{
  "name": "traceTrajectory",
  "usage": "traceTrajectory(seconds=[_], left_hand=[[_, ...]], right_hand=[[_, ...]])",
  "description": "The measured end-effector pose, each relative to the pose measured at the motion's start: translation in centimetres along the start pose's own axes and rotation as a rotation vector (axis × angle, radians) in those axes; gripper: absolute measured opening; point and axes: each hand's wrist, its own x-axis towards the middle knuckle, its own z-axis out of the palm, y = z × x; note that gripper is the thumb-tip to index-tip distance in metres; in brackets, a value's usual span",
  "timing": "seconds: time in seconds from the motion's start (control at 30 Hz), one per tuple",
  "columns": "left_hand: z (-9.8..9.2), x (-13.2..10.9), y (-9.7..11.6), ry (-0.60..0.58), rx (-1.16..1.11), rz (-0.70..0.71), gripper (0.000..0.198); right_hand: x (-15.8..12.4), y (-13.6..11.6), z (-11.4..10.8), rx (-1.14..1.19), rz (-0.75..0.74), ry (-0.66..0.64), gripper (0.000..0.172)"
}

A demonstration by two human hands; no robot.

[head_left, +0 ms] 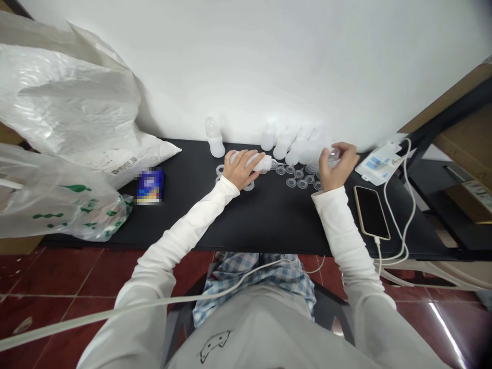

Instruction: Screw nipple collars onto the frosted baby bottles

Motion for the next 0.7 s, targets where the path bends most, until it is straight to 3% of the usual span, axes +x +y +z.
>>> traceTrajectory(seconds=[0.07,0.17,0.27,0.4,0.47,0.6,0.7], left_hand=[[0.0,0.0,0.0,-0.004,-0.004,-0.001,0.049],[-0.1,0.0,0.1,-0.03,-0.016,0.001,0.054],[-0.3,0.0,0.3,-0.074,-0.032,0.028,0.059],[-1.1,0.4,0.8,-0.176,-0.074,0.044,0.062],[-1.8,0.9,1.0,-0.281,-0.139,0.016,0.059],[-3.0,2.1,1.0,-0.622,-0.364,-0.054,0.042],[-3.6,2.7,1.2,-0.75,-0.452,-0.062,0.035]], right_hand=[[-0.9,-0.8,0.6,0.197,-0.087,-0.019,0.056],[-2.7,-2.3,2.0,0.39,-0.189,-0.146,0.056],[-3.9,-3.7,3.2,0.496,-0.286,-0.263,0.052],[-4.5,-4.4,3.7,0.56,-0.369,-0.266,0.048],[-4.6,-4.3,3.8,0.561,-0.373,-0.26,0.047],[-5.2,-4.2,4.3,0.609,-0.42,-0.206,0.041],[-5.8,-4.9,4.6,0.61,-0.384,-0.182,0.037]])
